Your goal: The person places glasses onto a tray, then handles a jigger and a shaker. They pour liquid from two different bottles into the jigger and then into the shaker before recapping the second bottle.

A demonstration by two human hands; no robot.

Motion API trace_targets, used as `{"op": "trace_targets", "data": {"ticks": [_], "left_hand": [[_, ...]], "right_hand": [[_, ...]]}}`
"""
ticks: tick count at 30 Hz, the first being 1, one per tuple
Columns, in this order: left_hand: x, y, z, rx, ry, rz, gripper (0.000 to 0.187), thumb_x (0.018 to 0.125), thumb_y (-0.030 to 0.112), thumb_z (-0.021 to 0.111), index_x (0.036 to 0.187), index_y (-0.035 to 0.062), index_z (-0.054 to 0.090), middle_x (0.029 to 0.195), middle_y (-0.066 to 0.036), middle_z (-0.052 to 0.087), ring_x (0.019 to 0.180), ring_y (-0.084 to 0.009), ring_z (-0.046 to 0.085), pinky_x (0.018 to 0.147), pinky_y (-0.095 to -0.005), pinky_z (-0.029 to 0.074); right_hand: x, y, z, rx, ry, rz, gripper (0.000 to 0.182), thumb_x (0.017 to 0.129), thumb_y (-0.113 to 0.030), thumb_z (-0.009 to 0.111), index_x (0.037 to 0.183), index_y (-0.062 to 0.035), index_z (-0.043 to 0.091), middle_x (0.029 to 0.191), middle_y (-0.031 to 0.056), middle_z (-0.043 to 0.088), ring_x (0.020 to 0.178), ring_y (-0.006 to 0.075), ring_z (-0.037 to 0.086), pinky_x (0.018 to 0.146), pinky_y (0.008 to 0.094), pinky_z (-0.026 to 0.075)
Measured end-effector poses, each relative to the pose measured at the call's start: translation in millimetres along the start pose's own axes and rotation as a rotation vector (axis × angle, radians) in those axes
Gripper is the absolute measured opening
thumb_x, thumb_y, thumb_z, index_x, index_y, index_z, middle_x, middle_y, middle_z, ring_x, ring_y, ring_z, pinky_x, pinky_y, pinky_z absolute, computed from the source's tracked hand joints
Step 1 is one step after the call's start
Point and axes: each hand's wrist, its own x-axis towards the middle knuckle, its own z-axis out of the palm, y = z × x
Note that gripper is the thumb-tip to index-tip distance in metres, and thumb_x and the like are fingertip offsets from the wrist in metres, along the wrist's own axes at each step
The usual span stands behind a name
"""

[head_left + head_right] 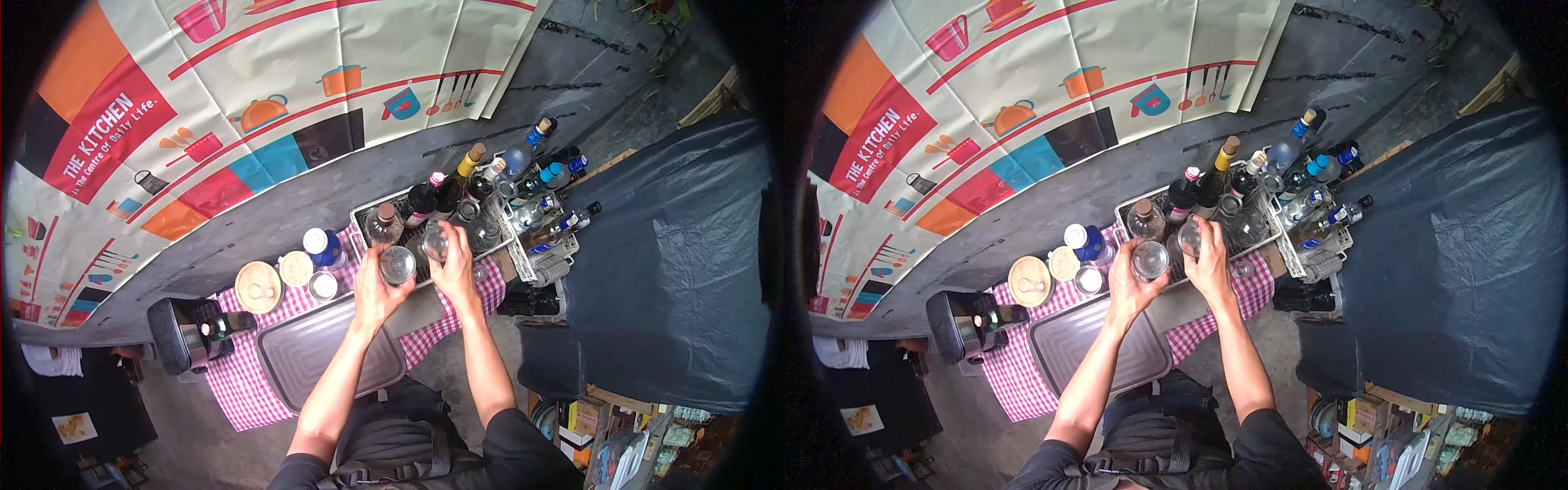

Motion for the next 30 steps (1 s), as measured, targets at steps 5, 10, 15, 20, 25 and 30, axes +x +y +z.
{"op": "trace_targets", "data": {"ticks": [5, 10, 15, 20, 25, 30], "left_hand": [[-16, 27, -52, -0.187, 0.002, 0.048, 0.069, 0.062, 0.017, 0.089, 0.12, 0.0009, 0.055, 0.106, -0.014, 0.066, 0.097, -0.0273, 0.068, 0.087, -0.0377, 0.055], [-50, 19, -106, -0.373, -0.078, -0.083, 0.069, 0.061, 0.016, 0.092, 0.118, 0.0, 0.057, 0.107, -0.012, 0.067, 0.098, -0.0203, 0.068, 0.089, -0.033, 0.055], [-116, -41, -136, -0.494, -0.059, -0.393, 0.05, 0.071, 0.01, 0.09, 0.11, -0.0022, 0.061, 0.097, -0.007, 0.072, 0.089, -0.0128, 0.068, 0.083, -0.029, 0.056], [-192, -125, -159, -0.565, -0.09, -0.921, 0.041, 0.08, 0.017, 0.087, 0.107, -0.003, 0.064, 0.09, -0.008, 0.073, 0.073, -0.011, 0.069, 0.064, -0.0248, 0.056], [-253, -182, -180, -0.705, -0.138, -1.395, 0.039, 0.086, 0.034, 0.081, 0.103, 0.0005, 0.07, 0.087, -0.011, 0.074, 0.068, -0.0184, 0.072, 0.055, -0.0311, 0.06], [-299, -259, -173, -1.196, -0.098, -1.484, 0.045, 0.085, 0.048, 0.079, 0.097, 0.0058, 0.068, 0.083, -0.006, 0.073, 0.065, -0.0187, 0.071, 0.058, -0.0343, 0.062]], "right_hand": [[-12, -62, -36, -0.019, -0.014, -0.054, 0.054, 0.084, -0.013, 0.075, 0.133, -0.0027, 0.055, 0.108, 0.0185, 0.058, 0.097, 0.0358, 0.063, 0.084, 0.0434, 0.052], [-32, -104, -47, 0.108, -0.217, -0.084, 0.056, 0.076, -0.006, 0.079, 0.129, -0.0018, 0.06, 0.1, 0.0144, 0.061, 0.093, 0.0308, 0.064, 0.08, 0.0392, 0.052], [-81, -95, 13, 0.357, -0.398, 0.085, 0.06, 0.07, 0.001, 0.085, 0.126, -0.0009, 0.062, 0.104, 0.0101, 0.063, 0.097, 0.0216, 0.068, 0.087, 0.0339, 0.059], [-150, -65, 109, 0.529, -0.653, 0.548, 0.048, 0.078, -0.008, 0.086, 0.12, 0.0023, 0.066, 0.103, 0.0077, 0.067, 0.091, 0.0147, 0.069, 0.077, 0.0281, 0.058], [-198, -62, 175, 0.487, -0.829, 0.842, 0.04, 0.085, -0.02, 0.083, 0.114, 0.0015, 0.068, 0.096, 0.0081, 0.071, 0.084, 0.014, 0.071, 0.067, 0.0285, 0.06], [-217, -56, 215, 0.523, -0.807, 1.186, 0.031, 0.087, -0.025, 0.081, 0.104, -0.0033, 0.068, 0.09, 0.0079, 0.072, 0.077, 0.0154, 0.072, 0.068, 0.0326, 0.064]]}}
